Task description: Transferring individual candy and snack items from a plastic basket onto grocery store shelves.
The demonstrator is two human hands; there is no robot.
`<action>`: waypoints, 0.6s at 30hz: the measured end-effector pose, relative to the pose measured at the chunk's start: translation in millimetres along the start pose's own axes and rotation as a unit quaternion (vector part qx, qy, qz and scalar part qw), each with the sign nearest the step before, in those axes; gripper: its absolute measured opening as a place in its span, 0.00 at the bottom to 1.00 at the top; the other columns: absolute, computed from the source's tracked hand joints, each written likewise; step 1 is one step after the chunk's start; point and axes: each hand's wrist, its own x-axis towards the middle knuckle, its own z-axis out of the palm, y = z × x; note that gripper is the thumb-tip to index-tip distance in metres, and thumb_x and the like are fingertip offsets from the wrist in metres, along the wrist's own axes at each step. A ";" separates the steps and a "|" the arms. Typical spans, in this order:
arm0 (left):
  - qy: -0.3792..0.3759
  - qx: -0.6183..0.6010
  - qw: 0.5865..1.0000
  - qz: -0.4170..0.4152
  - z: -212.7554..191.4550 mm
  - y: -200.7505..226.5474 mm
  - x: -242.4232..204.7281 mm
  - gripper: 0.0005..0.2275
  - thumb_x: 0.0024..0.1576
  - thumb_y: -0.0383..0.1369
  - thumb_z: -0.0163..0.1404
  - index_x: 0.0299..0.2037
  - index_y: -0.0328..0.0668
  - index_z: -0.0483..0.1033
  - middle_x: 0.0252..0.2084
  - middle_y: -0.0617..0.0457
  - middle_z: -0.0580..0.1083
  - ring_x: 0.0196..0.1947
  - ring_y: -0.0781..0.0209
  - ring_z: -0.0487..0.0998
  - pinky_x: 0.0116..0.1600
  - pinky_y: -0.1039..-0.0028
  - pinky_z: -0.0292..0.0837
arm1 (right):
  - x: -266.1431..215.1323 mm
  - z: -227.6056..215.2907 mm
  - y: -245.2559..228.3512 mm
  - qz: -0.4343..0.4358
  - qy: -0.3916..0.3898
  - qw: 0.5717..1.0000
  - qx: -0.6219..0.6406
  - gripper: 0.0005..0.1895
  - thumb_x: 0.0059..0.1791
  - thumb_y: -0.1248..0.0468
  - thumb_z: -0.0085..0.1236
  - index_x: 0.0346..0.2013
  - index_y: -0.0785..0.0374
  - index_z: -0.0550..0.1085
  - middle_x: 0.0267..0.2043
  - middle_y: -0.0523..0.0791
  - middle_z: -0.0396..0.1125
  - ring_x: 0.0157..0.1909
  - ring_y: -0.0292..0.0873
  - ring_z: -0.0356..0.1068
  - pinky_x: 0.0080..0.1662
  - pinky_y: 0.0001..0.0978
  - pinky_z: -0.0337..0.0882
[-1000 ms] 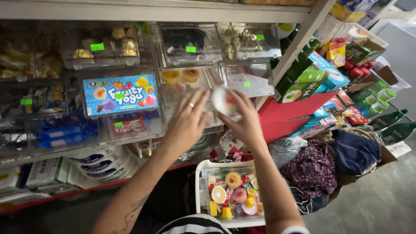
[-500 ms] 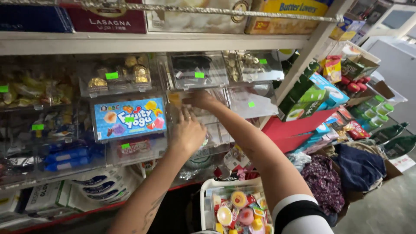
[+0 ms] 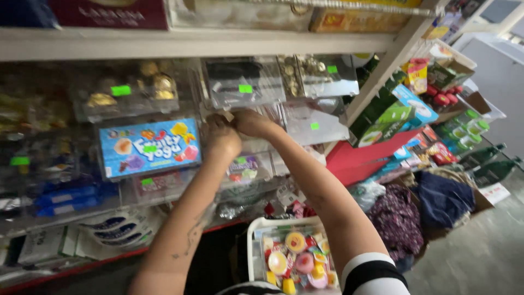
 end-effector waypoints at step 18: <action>0.286 -0.111 0.886 0.349 -42.9 55.1 -120.9 0.09 0.68 0.28 0.48 0.55 0.34 0.77 0.56 0.45 0.76 0.58 0.46 0.73 0.63 0.53 0.67 | -417.0 148.7 19.4 0.393 0.046 0.879 0.267 0.18 0.46 0.62 0.62 0.51 0.60 0.80 0.43 0.49 0.77 0.39 0.44 0.78 0.41 0.38 0.79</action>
